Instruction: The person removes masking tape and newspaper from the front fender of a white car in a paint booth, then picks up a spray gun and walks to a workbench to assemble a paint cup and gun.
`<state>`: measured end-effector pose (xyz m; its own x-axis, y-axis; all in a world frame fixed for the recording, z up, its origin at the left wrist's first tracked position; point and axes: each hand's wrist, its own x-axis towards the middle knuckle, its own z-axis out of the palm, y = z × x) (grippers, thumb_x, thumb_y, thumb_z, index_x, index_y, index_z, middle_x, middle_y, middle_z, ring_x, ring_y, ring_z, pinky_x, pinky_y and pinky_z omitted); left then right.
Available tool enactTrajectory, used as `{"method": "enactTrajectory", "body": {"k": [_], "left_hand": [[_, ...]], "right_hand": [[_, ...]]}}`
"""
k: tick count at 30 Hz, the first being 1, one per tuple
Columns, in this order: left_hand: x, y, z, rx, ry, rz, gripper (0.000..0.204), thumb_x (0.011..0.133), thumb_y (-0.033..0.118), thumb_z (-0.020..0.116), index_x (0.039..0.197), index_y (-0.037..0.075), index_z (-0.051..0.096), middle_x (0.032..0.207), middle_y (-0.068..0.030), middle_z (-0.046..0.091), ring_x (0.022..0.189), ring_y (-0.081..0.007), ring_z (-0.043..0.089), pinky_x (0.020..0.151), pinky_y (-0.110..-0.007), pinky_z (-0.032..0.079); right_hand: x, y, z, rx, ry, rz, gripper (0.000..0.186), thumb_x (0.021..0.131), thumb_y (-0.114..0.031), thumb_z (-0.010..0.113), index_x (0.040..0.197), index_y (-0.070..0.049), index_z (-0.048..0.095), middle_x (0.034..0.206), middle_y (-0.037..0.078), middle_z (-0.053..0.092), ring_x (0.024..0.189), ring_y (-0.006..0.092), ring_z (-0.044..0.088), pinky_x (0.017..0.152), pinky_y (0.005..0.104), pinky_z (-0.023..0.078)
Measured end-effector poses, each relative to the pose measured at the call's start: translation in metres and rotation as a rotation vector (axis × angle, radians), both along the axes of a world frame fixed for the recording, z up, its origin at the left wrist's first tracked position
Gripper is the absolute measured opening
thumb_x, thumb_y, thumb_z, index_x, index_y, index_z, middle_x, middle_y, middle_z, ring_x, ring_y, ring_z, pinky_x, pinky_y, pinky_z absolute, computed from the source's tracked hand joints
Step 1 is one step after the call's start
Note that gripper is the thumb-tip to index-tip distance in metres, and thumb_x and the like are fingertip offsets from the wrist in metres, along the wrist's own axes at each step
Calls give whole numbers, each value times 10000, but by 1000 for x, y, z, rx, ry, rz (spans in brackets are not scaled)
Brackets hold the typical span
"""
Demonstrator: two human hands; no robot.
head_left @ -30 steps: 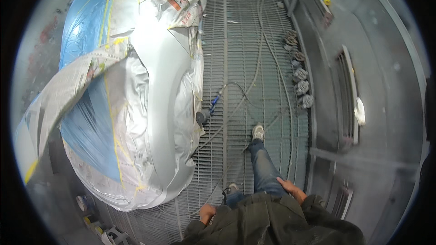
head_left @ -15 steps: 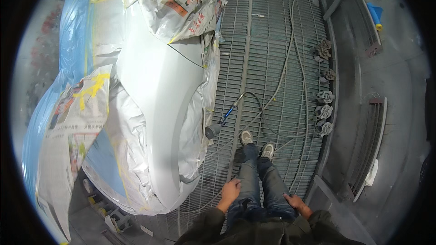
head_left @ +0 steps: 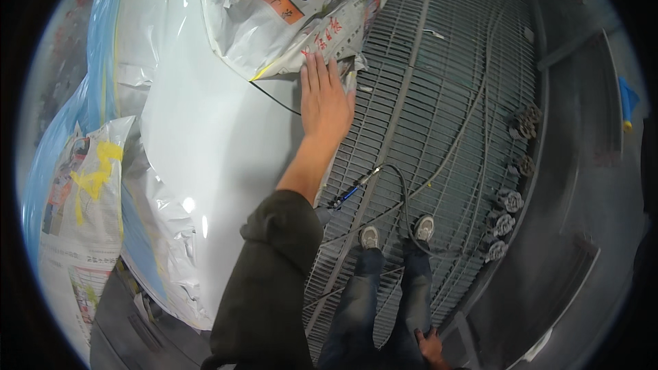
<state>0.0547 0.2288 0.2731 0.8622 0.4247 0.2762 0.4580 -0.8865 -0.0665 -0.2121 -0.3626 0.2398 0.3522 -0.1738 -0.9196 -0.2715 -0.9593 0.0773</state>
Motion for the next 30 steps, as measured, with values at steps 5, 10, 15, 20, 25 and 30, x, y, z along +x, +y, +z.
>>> {"method": "enactTrajectory", "body": {"k": [5,10,15,20,25,30], "left_hand": [[30,45,-30,113,20,123,761,883,393,599,1422,-75,335,1530,-271,240,1450,-384,176,1176,-490,147],[48,43,-52,159,6,256,800,905,452,551,1446,-79,296,1549,-277,187,1464,-401,105,1162,-561,100],[71,40,-66,201,-12,351,837,907,494,533,1443,-99,282,1526,-326,186,1442,-469,100,1155,-575,88],[74,38,-64,220,-75,342,809,901,450,560,1421,-115,305,1495,-364,209,1425,-493,126,1162,-539,130],[82,12,-83,82,-228,308,734,881,364,602,1386,-109,357,1497,-350,223,1415,-481,175,1167,-501,168],[32,-71,-167,-291,-73,90,677,856,234,649,1381,-90,370,1494,-308,272,1396,-447,265,1148,-490,244]], "right_hand": [[23,-48,-20,150,131,44,752,914,-543,532,1478,-86,335,1405,252,463,1302,428,422,1052,474,372],[65,-56,-9,207,284,-183,694,948,-464,531,1487,-82,319,1473,240,377,1341,412,373,1063,477,363],[98,-62,-13,182,317,-197,685,949,-452,535,1485,-82,321,1479,238,367,1342,413,369,1064,480,362],[121,-70,-22,166,325,-188,677,950,-440,539,1484,-83,324,1484,235,357,1343,414,366,1064,483,362],[135,-77,-23,151,323,-194,669,952,-428,543,1483,-84,326,1490,233,347,1345,415,362,1065,486,361],[138,-78,-24,138,312,-217,661,953,-416,547,1482,-85,328,1496,230,337,1346,415,359,1066,489,360]]}}
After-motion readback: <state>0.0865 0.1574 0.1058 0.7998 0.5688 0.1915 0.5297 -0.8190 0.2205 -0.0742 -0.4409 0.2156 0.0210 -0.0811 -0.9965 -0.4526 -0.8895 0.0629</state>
